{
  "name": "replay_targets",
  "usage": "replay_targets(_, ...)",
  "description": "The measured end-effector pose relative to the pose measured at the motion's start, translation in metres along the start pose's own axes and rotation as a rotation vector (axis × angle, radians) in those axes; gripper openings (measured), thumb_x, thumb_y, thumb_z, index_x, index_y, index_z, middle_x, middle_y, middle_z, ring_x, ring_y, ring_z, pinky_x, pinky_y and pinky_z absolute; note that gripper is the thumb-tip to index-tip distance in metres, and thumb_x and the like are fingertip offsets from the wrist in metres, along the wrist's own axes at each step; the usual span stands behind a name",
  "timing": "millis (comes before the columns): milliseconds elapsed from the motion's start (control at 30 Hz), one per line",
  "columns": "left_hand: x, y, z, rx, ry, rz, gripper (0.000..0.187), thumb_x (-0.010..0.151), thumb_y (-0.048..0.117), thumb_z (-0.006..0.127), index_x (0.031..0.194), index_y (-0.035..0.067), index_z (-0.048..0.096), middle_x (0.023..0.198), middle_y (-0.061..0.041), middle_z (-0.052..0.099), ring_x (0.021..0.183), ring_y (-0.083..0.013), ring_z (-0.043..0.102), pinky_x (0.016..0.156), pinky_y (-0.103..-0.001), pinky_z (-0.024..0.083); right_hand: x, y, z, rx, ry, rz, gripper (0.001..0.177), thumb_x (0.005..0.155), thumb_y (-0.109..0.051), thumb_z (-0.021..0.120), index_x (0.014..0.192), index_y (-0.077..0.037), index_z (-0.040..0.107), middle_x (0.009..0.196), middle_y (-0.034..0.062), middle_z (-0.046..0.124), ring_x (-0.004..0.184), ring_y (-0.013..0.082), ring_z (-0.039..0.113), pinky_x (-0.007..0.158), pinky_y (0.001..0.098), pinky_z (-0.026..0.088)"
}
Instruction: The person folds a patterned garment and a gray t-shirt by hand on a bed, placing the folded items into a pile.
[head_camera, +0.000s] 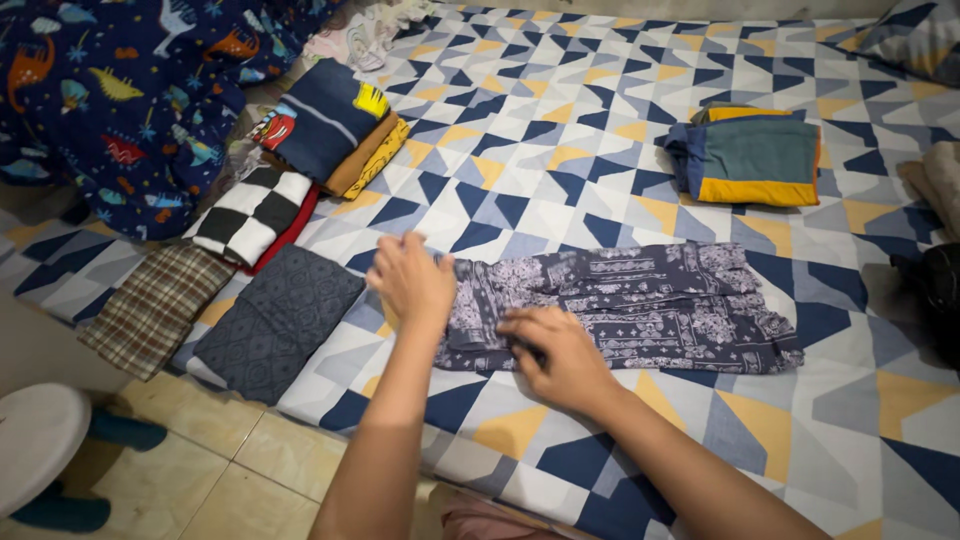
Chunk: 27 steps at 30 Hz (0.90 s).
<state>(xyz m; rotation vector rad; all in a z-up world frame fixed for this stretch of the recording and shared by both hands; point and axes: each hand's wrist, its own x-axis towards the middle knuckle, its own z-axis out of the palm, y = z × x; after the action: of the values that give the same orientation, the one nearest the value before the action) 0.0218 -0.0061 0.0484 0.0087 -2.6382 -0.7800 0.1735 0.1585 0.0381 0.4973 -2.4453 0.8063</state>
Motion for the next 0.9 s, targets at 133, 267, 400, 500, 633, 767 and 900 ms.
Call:
replay_targets(133, -0.025, 0.02, 0.015, -0.171, -0.271, 0.433, 0.025, 0.106, 0.029, 0.055, 0.119, 0.014, 0.071, 0.132, -0.005, 0.068, 0.126, -0.0246, 0.061, 0.114, -0.041, 0.046, 0.006, 0.027, -0.009, -0.068, 0.164, 0.173, 0.03, 0.089, -0.013, 0.065, 0.118, -0.011, 0.069, 0.123, 0.009, 0.069, 0.12, 0.0325, 0.061, 0.107, 0.0439, 0.046)
replay_targets(267, -0.057, 0.03, 0.045, -0.174, -0.347, 0.629, 0.052, 0.104, 0.045, 0.051, 0.144, 0.013, 0.056, 0.156, -0.012, 0.05, 0.149, -0.0312, 0.041, 0.123, -0.05, 0.027, 0.011, 0.072, -0.02, -0.336, -0.061, 0.281, 0.051, 0.102, -0.038, 0.048, 0.149, -0.017, 0.051, 0.158, 0.0113, 0.044, 0.148, 0.0348, 0.033, 0.117, 0.0556, 0.021)
replay_targets(400, -0.071, 0.032, 0.039, 0.084, -0.461, 0.534, 0.079, 0.091, 0.07, 0.046, 0.154, 0.023, 0.041, 0.162, -0.012, 0.033, 0.151, -0.0313, 0.023, 0.121, -0.05, 0.012, 0.003, 0.104, -0.038, -0.525, -0.497, 0.668, 0.07, 0.099, -0.06, 0.023, 0.162, -0.031, 0.014, 0.17, -0.002, 0.006, 0.156, 0.0238, 0.003, 0.124, 0.0499, 0.001)
replay_targets(500, -0.066, 0.03, 0.029, 0.163, -0.541, 0.432, 0.083, 0.089, 0.077, 0.037, 0.157, 0.03, 0.034, 0.165, -0.008, 0.024, 0.153, -0.0287, 0.015, 0.122, -0.048, 0.005, -0.007, 0.13, -0.062, -0.559, -0.512, 0.873, 0.071, 0.1, -0.064, 0.016, 0.163, -0.031, 0.007, 0.172, -0.0046, -0.001, 0.157, 0.0224, -0.003, 0.124, 0.0483, -0.002)
replay_targets(633, -0.05, 0.018, 0.041, 0.12, -0.606, 0.295, 0.069, 0.098, 0.065, 0.014, 0.158, 0.037, 0.03, 0.169, -0.001, 0.017, 0.156, -0.0247, 0.01, 0.124, -0.052, -0.002, -0.026, 0.171, -0.101, -0.577, -0.417, 0.994, 0.072, 0.099, -0.065, 0.015, 0.163, -0.032, 0.007, 0.171, -0.0077, 0.001, 0.158, 0.0177, -0.003, 0.124, 0.0524, -0.005)
replay_targets(767, -0.038, -0.013, 0.071, 0.082, -0.555, 0.218, 0.064, 0.101, 0.051, 0.008, 0.158, 0.033, 0.029, 0.169, 0.002, 0.018, 0.157, -0.0212, 0.011, 0.123, -0.057, -0.005, -0.039, 0.19, -0.101, -0.585, -0.364, 0.971, 0.073, 0.098, -0.066, 0.017, 0.163, -0.032, 0.011, 0.171, -0.0081, 0.005, 0.158, 0.0167, -0.001, 0.124, 0.0559, -0.004)
replay_targets(900, -0.022, -0.042, 0.076, -0.257, -0.561, 0.193, 0.06, 0.102, 0.048, 0.036, 0.158, 0.027, 0.038, 0.169, -0.001, 0.03, 0.16, -0.0207, 0.02, 0.128, -0.054, -0.002, -0.042, 0.19, -0.098, -0.602, -0.339, 0.965, 0.074, 0.097, -0.067, 0.018, 0.162, -0.033, 0.013, 0.171, -0.0082, 0.007, 0.157, 0.0157, 0.0, 0.124, 0.0551, -0.003)
